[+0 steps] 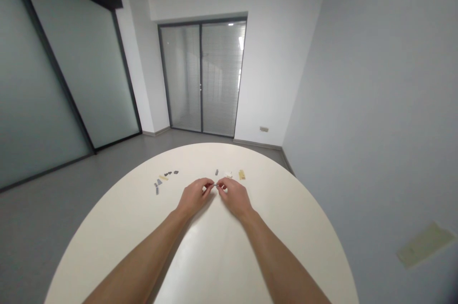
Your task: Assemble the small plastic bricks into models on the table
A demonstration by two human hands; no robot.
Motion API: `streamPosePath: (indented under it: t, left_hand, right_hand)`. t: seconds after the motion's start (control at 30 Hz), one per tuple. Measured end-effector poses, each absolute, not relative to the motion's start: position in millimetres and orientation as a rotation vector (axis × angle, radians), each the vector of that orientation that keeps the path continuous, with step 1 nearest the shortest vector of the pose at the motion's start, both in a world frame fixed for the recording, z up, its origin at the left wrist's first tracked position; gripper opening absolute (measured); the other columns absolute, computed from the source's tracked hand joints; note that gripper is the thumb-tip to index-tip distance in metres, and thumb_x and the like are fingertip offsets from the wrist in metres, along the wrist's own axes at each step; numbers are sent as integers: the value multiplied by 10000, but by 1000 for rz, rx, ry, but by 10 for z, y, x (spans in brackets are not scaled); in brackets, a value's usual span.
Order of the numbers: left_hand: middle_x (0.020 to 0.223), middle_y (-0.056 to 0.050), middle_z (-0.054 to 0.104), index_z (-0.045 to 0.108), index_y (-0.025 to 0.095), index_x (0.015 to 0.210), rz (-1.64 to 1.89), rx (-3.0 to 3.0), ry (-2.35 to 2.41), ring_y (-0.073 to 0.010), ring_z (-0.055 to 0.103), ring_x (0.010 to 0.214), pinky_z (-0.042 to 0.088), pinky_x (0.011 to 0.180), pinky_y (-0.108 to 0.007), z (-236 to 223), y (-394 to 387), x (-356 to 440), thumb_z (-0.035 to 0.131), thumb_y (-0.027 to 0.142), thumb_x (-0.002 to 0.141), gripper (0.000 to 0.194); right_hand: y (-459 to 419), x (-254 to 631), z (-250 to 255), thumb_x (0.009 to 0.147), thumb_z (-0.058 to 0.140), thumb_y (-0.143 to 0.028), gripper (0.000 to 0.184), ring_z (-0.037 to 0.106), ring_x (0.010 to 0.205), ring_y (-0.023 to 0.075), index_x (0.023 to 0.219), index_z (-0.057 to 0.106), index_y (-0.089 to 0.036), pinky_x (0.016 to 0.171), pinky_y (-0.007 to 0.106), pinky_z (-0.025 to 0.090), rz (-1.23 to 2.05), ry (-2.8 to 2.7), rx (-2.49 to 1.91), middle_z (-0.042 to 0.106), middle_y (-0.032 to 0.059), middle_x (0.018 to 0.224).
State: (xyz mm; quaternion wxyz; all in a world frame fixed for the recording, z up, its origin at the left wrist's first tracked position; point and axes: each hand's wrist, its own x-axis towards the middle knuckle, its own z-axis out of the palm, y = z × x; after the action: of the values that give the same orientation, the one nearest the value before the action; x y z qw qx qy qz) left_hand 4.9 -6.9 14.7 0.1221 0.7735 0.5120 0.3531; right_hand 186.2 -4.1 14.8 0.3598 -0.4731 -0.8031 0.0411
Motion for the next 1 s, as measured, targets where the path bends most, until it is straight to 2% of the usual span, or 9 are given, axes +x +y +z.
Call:
streamPosePath:
  t: [0.5, 1.0]
  left_hand:
    - [982, 1, 735, 684, 269, 1003, 1016, 2273, 1508, -163, 668, 868, 488, 770, -262, 113, -37, 33, 517, 248, 881, 208]
    - [1018, -16, 734, 686, 263, 1037, 1001, 2236, 1523, -189, 664, 941, 497, 802, -282, 157, -77, 58, 480, 311, 908, 248]
  right_hand:
    - [-46, 1858, 146, 922, 562, -265, 168, 643, 938, 159, 1073, 634, -257, 822, 276, 460, 159, -2079, -1191, 701, 9, 1047]
    - [-19, 1867, 124, 922, 542, -220, 169, 639, 910, 157, 1063, 631, -247, 820, 278, 471, 139, -2076, -1138, 694, 18, 1020]
